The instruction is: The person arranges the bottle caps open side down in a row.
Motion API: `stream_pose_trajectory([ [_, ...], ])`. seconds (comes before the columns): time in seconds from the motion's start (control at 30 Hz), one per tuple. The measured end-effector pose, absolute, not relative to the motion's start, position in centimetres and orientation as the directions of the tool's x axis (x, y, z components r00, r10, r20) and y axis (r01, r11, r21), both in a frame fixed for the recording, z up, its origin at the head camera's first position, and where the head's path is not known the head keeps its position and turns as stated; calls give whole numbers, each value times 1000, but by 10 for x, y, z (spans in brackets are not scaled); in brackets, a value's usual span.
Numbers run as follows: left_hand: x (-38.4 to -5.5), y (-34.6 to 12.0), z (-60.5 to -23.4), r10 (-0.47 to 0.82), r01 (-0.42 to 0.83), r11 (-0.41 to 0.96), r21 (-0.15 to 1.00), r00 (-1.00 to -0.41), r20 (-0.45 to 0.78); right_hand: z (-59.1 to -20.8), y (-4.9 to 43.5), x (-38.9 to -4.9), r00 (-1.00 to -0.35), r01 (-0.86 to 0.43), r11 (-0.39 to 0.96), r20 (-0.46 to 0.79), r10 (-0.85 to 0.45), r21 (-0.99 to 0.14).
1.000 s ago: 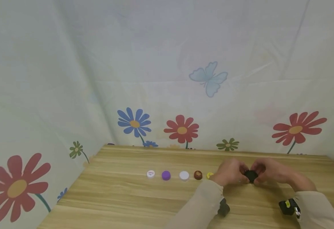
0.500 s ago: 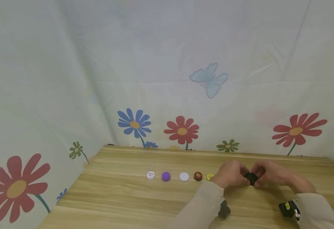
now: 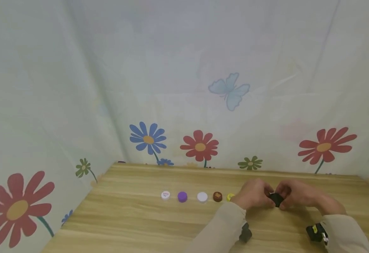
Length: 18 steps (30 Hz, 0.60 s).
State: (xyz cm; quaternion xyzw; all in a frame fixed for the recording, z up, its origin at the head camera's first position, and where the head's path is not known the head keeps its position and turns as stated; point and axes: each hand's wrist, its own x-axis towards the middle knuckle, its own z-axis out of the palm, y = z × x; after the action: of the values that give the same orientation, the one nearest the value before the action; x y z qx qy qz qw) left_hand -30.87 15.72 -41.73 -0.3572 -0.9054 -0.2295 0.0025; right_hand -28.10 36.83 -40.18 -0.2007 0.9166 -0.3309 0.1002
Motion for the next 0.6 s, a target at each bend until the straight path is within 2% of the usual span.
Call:
stream_pose_trajectory([
  [0.13, -310, 152, -414, 626, 618, 621, 482, -761, 168, -396, 364, -279, -922, -258, 712, -54, -384, -653],
  [0.23, -310, 146, -408, 578, 579, 621, 529, -794, 189, -390, 362, -279, -942, -257, 749, -15, -335, -611],
  [0.33, -311, 139, -400, 535, 565, 654, 504, -816, 219, -386, 359, -279, -954, -269, 782, 45, -296, -562],
  [0.43, -315, 128, -391, 505, 559, 711, 426, -828, 244, -381, 353, -276, -960, -274, 792, 100, -263, -545],
  [0.5, -317, 118, -385, 484, 539, 728, 423, -842, 239, -378, 348, -274, -963, -267, 802, 126, -237, -534],
  [0.6, -321, 98, -374, 480, 543, 753, 372, -839, 255, -376, 341, -273, -958, -280, 830, 201, -206, -482],
])
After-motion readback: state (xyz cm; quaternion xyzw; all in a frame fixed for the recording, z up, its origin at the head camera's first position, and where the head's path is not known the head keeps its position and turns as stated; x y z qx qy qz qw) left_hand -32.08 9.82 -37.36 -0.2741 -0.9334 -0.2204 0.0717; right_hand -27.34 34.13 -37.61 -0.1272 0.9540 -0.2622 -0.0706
